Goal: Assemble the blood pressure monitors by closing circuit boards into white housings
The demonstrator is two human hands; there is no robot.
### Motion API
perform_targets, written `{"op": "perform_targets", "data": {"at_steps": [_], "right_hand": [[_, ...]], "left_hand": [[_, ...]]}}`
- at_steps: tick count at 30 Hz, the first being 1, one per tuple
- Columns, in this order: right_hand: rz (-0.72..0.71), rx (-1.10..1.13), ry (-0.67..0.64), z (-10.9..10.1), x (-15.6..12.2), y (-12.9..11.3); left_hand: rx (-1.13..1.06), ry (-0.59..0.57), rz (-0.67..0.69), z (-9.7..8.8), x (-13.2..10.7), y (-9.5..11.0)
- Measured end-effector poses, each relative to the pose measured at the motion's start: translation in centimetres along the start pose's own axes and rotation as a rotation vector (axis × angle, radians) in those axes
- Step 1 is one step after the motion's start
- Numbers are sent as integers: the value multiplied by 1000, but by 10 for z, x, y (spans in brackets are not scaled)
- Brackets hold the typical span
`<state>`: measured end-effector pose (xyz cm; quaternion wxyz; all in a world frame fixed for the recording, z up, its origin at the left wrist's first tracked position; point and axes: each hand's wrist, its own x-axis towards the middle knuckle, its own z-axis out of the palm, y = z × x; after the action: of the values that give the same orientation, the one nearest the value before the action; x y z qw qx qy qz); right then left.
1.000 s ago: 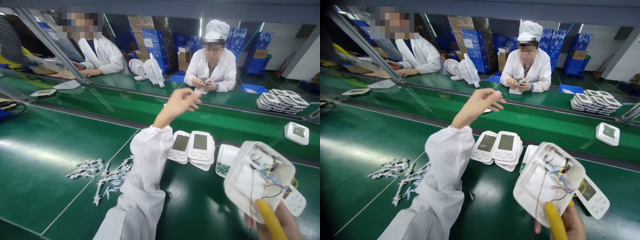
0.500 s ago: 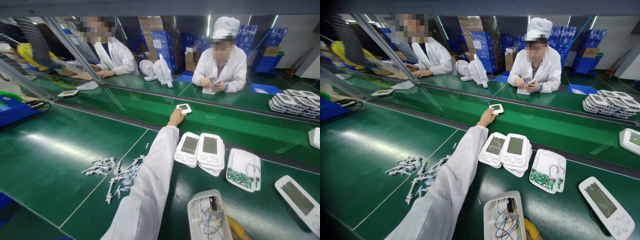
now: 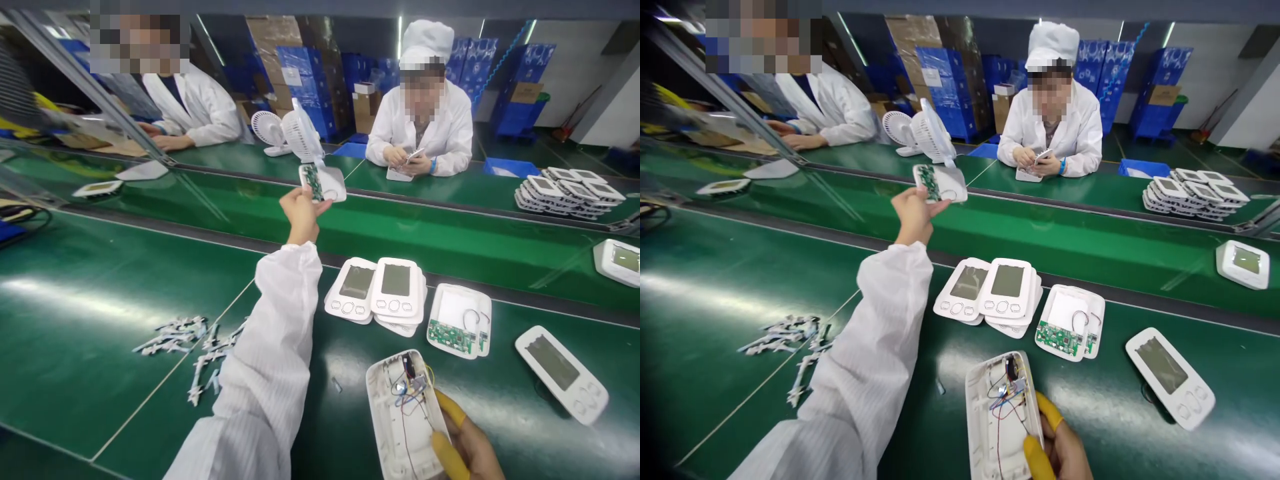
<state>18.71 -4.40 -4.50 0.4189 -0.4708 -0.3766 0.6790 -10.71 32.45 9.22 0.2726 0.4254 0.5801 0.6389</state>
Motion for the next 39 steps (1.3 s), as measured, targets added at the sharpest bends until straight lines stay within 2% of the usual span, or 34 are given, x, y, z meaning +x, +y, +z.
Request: {"op": "perform_targets", "data": {"at_steps": [4, 6, 7, 8, 11, 14, 18, 21, 23, 25, 28, 31, 33, 36, 37, 39], "right_hand": [[25, 14, -10, -13, -8, 8], [1, 24, -25, -21, -13, 11], [-12, 24, -30, -25, -16, 11], [-24, 18, -32, -28, -18, 10], [-73, -28, -35, -37, -28, 2], [-134, -104, -23, -45, -36, -9], [-265, -381, 84, -60, -38, -23], [-510, -684, 231, -75, -36, -34], [-621, -767, 305, -85, -34, -41], [-657, -732, 349, -92, -33, -48], [-693, -538, 363, -91, -33, -55], [-780, -360, 384, -75, -32, -63], [-830, -312, 455, -62, -29, -72], [-818, -339, 604, -51, -22, -93], [-799, -388, 611, -50, -19, -102], [-784, -502, 511, -51, -12, -122]], "left_hand": [[-208, 3, 52, -12, -52, 55], [-325, -75, 124, -16, -90, 77], [-356, -164, 134, -17, -110, 86], [-367, -203, 144, -17, -131, 92], [-302, -396, 40, -18, -186, 100], [-224, -602, -178, -21, -221, 100], [-188, -802, -329, -22, -236, 99], [-223, -837, -357, -19, -240, 96], [-274, -824, -372, -15, -246, 93], [-344, -826, -399, -11, -257, 90], [-454, -872, -455, -5, -280, 84], [-522, -957, -477, -1, -306, 75], [-513, -1041, -475, 0, -316, 67], [-403, -1253, -407, 1, -309, 57], [-361, -1339, -340, 1, -302, 56], [-298, -1485, -192, 0, -285, 58]]}}
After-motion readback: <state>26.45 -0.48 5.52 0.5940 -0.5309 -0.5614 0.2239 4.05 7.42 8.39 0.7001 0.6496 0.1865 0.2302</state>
